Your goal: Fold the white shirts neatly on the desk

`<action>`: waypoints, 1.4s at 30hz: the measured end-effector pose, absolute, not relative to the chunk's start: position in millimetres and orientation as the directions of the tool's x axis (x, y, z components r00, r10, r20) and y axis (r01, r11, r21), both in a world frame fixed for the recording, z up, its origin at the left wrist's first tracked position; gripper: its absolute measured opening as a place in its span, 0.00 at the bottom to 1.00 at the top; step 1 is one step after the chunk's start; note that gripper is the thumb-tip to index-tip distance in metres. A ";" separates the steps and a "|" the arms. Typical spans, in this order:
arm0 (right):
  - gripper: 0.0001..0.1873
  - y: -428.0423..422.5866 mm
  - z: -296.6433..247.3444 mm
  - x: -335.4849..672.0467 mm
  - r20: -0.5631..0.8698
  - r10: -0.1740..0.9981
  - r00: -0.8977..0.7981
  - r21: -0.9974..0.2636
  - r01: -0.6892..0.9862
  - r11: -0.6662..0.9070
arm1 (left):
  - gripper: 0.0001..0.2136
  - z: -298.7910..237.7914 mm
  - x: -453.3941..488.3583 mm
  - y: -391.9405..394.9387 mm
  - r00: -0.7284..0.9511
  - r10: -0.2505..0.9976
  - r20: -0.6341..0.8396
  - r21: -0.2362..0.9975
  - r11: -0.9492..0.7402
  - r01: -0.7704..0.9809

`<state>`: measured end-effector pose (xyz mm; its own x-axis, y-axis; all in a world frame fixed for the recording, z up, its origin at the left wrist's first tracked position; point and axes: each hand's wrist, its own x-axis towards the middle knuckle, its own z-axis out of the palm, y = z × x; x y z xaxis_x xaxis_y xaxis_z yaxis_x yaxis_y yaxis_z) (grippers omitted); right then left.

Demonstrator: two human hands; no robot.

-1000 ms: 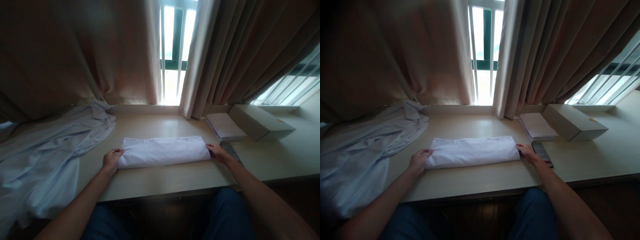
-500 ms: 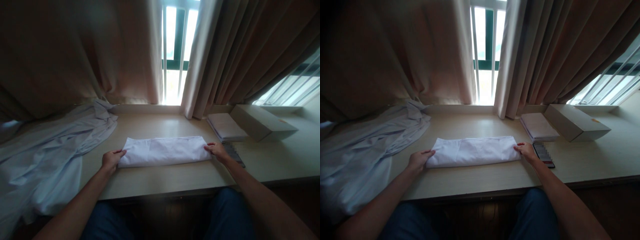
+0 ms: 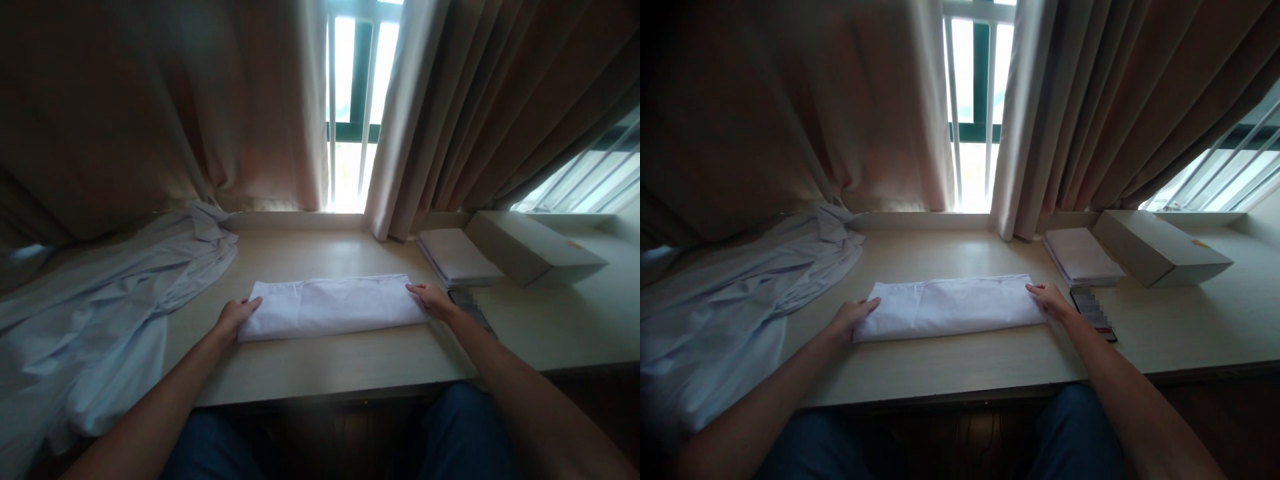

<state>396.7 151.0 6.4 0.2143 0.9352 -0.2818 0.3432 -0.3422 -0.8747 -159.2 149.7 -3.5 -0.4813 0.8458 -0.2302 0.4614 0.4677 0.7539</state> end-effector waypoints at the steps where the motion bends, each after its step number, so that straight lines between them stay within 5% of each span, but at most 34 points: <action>1: 0.24 158.1 7.2 395.2 -0.256 0.932 0.257 -0.853 0.394 -0.342 | 0.19 -1.1 -158.5 155.5 -0.493 0.850 -0.187 0.718 0.461 0.522; 6: 0.19 187.0 7.4 384.9 -0.109 0.903 0.415 -0.661 0.648 -0.378 | 0.18 0.1 -155.6 178.5 -0.464 0.886 -0.012 0.476 0.413 0.776; 18: 0.22 185.3 6.1 358.5 -0.076 0.874 0.480 -0.367 0.802 -0.472 | 0.21 1.2 -131.7 174.5 -0.532 0.847 0.004 0.371 0.493 0.787; 21: 0.25 170.8 21.9 333.7 0.167 0.912 0.375 -0.322 0.895 -0.309 | 0.25 17.6 -102.0 157.7 -0.389 0.885 0.256 0.318 0.302 0.898; 24: 0.25 145.0 29.9 273.2 0.422 0.907 -0.006 -0.217 0.970 0.107 | 0.25 25.1 -48.9 130.2 0.036 0.888 0.458 0.150 -0.117 0.982; 26: 0.25 127.0 26.8 223.3 0.392 0.884 -0.252 -0.191 0.918 0.347 | 0.24 19.1 -12.9 112.6 0.263 0.884 0.388 0.085 -0.318 0.944; 28: 0.28 113.3 19.3 181.6 0.278 0.882 -0.382 -0.234 0.863 0.447 | 0.24 6.3 11.2 100.7 0.300 0.919 0.257 0.082 -0.330 0.941; 32: 0.34 104.4 6.4 150.4 0.005 0.917 -0.399 -0.342 0.861 0.377 | 0.26 -16.6 18.2 95.5 0.169 0.983 0.073 0.120 -0.177 0.977; 42: 0.36 124.4 -1.4 225.5 -0.046 0.967 -0.252 -0.271 0.935 0.231 | 0.34 -15.3 -14.0 104.2 0.026 0.998 0.049 0.171 -0.034 0.985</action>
